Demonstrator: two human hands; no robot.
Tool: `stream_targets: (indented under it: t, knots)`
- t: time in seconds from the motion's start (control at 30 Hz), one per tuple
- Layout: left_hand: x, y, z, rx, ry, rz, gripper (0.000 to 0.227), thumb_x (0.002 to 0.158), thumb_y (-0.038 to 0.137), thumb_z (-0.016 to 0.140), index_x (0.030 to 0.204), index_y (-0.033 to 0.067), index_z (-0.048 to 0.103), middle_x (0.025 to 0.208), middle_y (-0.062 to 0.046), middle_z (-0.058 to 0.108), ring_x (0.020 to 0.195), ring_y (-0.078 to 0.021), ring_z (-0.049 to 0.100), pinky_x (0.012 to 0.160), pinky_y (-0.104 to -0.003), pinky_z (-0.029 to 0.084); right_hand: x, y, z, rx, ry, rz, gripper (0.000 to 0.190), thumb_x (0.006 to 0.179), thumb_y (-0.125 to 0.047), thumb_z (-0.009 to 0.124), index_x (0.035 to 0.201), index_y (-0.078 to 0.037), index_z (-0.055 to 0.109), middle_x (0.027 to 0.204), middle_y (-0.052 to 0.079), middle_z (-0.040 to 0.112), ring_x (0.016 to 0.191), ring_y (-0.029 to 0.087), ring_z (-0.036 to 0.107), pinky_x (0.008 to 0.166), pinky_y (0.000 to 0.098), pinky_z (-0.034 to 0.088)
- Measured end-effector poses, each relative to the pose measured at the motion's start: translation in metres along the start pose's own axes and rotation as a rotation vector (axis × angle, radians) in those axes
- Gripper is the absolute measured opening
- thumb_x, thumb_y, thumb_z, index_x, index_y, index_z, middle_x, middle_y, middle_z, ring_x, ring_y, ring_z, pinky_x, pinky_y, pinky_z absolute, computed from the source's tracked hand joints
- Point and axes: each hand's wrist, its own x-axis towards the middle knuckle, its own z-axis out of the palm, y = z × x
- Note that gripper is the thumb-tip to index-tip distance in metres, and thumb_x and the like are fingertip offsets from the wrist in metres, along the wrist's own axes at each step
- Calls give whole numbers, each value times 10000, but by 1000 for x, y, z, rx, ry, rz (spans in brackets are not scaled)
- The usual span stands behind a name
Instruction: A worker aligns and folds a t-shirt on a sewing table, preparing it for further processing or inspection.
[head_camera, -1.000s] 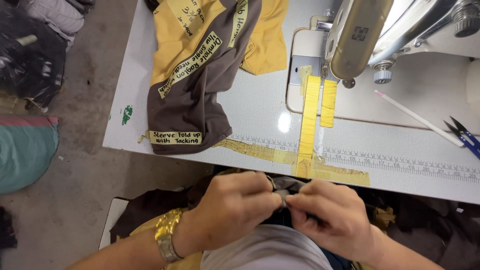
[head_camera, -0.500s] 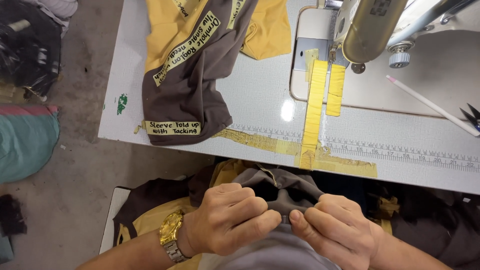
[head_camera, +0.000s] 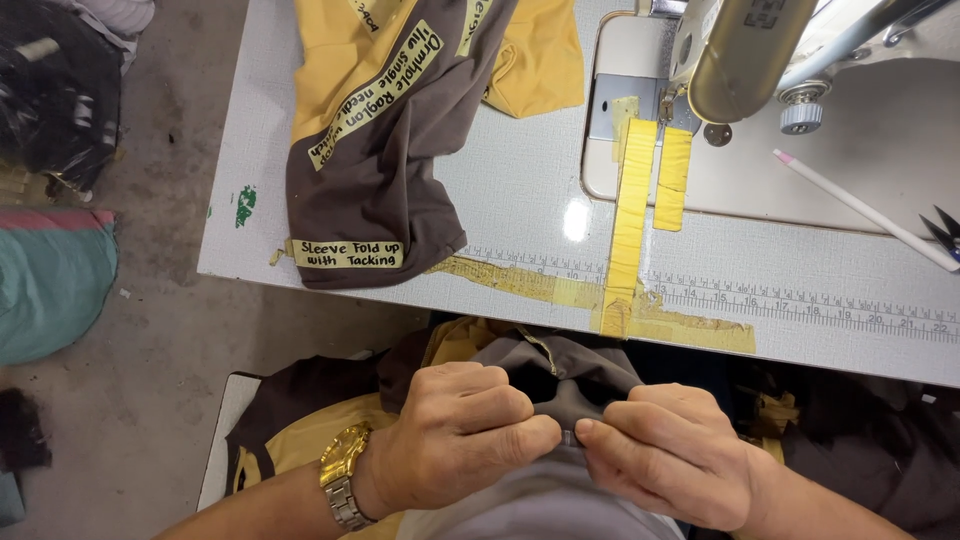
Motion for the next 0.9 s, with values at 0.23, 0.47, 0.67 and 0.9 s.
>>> stream_targets:
  t: [0.23,0.47,0.67,0.9]
  knots:
    - [-1,2,1,-24,11,-37,126,974,-24,709,925,78,655,745,6,458,586,-141,400,499,-275,371,14,-12,-3,43,-16,108,99,913,-57,694,943,31,662,751,90,588,520,177,508,461,264,415]
    - [8,9,-7,-39,-24,-104,49,969,64,764,977,82,720,748,-26,493,563,-143,486,499,-268,453,17,-10,1,2,-9,91,128,931,-108,628,854,-6,626,736,51,617,535,142,568,428,249,438]
    - [4,14,-9,-257,-70,-241,106,975,137,718,1011,44,753,764,-73,607,562,-152,568,498,-274,487,11,-11,-2,15,-107,161,104,928,-73,605,827,-73,628,675,6,479,468,123,343,391,253,299]
    - [-4,21,-15,-460,-191,-432,65,990,93,734,936,56,731,722,-33,517,568,-128,435,518,-295,352,4,-9,-4,119,-323,107,119,1026,-139,629,923,-80,625,737,19,481,505,132,459,406,277,360]
